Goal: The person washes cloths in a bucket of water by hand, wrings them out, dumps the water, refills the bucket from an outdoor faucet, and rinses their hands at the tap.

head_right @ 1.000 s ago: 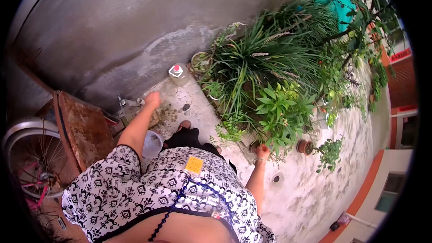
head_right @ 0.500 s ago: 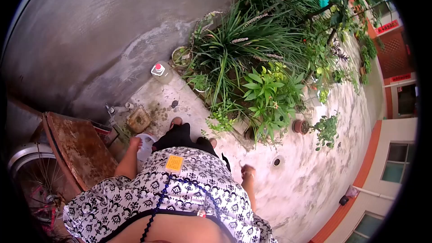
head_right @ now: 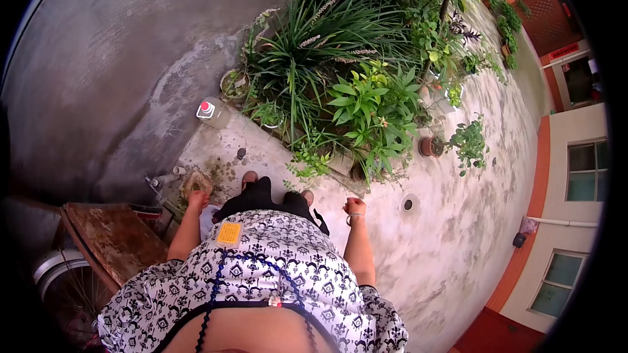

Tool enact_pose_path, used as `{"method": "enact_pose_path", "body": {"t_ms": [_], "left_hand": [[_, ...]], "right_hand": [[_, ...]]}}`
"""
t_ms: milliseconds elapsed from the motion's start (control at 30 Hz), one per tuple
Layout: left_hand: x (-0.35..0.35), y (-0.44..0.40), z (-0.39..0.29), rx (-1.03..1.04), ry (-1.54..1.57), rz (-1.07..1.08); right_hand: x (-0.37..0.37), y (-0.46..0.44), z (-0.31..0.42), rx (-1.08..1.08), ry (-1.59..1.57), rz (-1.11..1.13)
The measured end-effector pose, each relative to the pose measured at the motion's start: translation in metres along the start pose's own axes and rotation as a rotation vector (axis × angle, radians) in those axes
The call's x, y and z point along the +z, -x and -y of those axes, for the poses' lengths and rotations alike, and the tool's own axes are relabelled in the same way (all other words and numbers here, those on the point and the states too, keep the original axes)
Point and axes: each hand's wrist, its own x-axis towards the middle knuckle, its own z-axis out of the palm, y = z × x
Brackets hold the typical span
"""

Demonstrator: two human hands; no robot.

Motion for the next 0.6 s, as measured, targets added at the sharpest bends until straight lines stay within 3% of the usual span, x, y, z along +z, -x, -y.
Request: {"method": "enact_pose_path", "body": {"t_ms": [100,233,333,433,500,600], "left_hand": [[-0.005,0.020,0.015,-0.204,-0.089,-0.170],[-0.024,0.016,0.034,-0.252,-0.102,-0.101],[-0.020,0.010,0.024,-0.239,-0.121,-0.093],[-0.005,-0.003,0.001,-0.200,-0.099,-0.040],[0.008,-0.007,-0.018,-0.030,-0.006,0.046],[0.025,-0.011,-0.039,0.040,0.076,0.125]], "right_hand": [[-0.029,0.010,-0.043,0.209,-0.123,-0.114],[-0.053,0.013,-0.084,0.292,-0.116,-0.150],[-0.047,0.021,-0.071,0.287,-0.157,-0.212],[-0.030,0.016,-0.051,0.188,-0.178,-0.118],[-0.016,0.016,-0.029,0.121,-0.178,-0.073],[-0.002,0.020,0.000,0.020,-0.108,-0.018]]}}
